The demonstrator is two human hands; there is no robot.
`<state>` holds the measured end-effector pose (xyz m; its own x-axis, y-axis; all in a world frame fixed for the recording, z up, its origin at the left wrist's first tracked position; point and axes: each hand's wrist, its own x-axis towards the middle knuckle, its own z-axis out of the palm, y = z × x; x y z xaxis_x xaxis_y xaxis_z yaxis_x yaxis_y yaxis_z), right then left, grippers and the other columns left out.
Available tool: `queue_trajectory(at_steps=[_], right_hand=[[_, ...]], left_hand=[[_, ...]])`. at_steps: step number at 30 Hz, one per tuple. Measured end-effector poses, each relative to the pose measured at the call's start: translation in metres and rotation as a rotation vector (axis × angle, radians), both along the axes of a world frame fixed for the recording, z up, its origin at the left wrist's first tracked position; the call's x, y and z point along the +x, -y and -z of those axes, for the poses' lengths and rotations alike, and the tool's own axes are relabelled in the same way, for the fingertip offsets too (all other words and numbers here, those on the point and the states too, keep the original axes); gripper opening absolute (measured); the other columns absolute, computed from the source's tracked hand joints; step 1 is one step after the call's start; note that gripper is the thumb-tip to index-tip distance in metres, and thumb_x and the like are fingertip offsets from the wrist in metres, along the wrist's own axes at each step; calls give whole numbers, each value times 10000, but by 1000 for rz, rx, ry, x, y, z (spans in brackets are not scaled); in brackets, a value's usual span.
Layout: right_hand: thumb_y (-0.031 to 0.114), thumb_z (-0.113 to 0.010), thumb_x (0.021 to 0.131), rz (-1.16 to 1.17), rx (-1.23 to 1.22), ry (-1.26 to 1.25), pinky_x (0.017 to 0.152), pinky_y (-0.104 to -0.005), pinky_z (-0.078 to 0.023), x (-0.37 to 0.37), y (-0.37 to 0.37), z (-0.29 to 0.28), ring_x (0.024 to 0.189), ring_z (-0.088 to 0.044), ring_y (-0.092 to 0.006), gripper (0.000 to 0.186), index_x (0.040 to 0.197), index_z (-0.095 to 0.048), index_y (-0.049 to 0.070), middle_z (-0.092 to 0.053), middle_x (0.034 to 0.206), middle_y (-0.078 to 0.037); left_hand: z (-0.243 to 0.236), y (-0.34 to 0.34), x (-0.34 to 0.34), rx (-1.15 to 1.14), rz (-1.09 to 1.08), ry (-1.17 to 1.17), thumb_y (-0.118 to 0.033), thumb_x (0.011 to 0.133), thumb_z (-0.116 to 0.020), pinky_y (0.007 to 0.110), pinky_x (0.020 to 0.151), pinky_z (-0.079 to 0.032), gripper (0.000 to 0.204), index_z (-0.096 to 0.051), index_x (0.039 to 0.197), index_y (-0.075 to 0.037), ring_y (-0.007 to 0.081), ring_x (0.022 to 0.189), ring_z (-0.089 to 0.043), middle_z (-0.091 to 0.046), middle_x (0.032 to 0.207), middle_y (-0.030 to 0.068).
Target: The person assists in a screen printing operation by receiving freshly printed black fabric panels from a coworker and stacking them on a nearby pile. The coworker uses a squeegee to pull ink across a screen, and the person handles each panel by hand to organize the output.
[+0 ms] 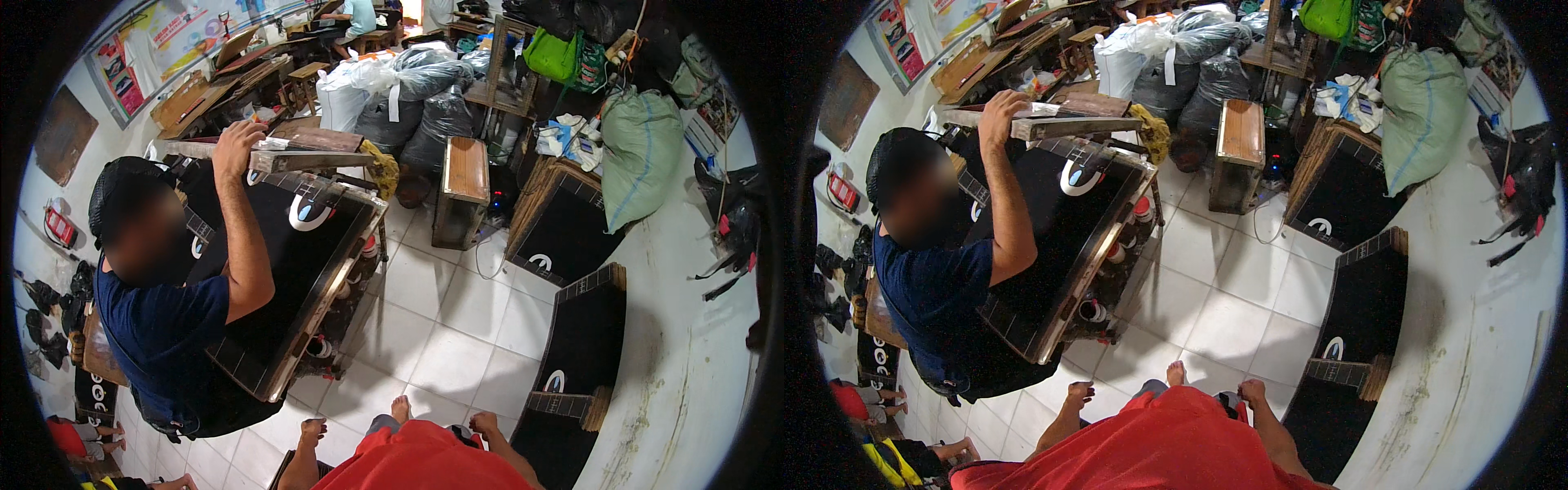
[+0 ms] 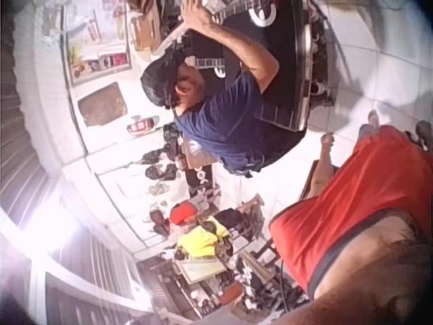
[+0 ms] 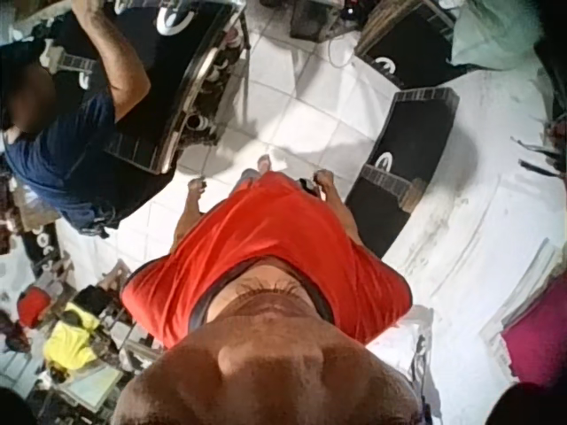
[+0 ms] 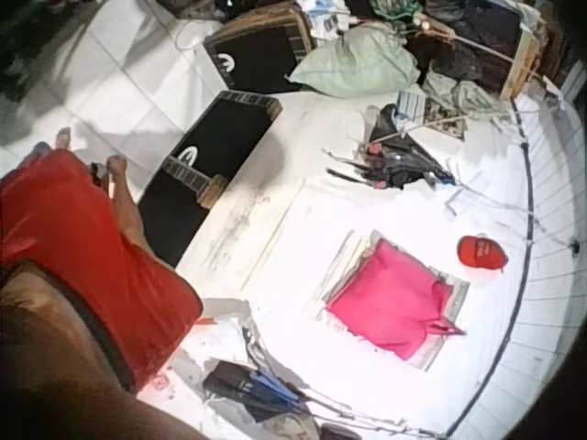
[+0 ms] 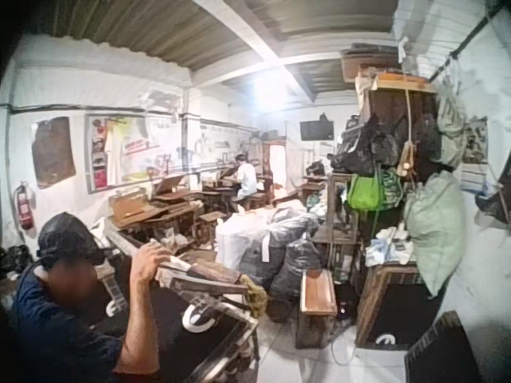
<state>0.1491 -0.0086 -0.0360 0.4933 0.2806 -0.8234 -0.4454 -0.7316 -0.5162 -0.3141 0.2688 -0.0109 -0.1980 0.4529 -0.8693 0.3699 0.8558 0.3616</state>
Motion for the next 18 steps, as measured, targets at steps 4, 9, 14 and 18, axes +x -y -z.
queue_trajectory(at_steps=[4, 9, 14, 18], right_hand=[[86, -634, 679, -205, -126, 183, 486, -330, -484, -7, 42, 11, 542, -593, -196, 125, 758, -650, -10, -625, 666, -120], [62, -624, 676, -91, -78, 141, 492, -334, -491, -5, 55, 4, 552, -597, -221, 129, 769, -649, -24, -626, 671, -119], [8, -586, 690, 202, 21, -51, 450, -310, -476, 9, 37, -12, 527, -582, -211, 73, 752, -605, -25, -590, 627, -103], [9, -573, 712, 127, 44, 16, 426, -291, -457, 21, 27, -25, 507, -567, -195, 51, 757, -574, -15, -567, 601, -95]], left_hand=[[-4, 5, 16, -45, 87, 7, -193, 795, -647, 366, 612, -473, 193, -600, 916, -51, 198, 673, -606, -633, 792, 77], [-6, -1, 31, 13, 151, -16, -221, 774, -651, 333, 586, -488, 250, -622, 916, -18, 184, 676, -622, -647, 804, 85], [-7, -5, 40, 53, 158, 50, -223, 778, -643, 337, 603, -473, 248, -623, 935, -32, 180, 685, -610, -637, 804, 73], [-6, 3, 46, 68, 150, 77, -225, 800, -619, 344, 589, -463, 171, -619, 860, -66, 195, 645, -600, -625, 764, 74]])
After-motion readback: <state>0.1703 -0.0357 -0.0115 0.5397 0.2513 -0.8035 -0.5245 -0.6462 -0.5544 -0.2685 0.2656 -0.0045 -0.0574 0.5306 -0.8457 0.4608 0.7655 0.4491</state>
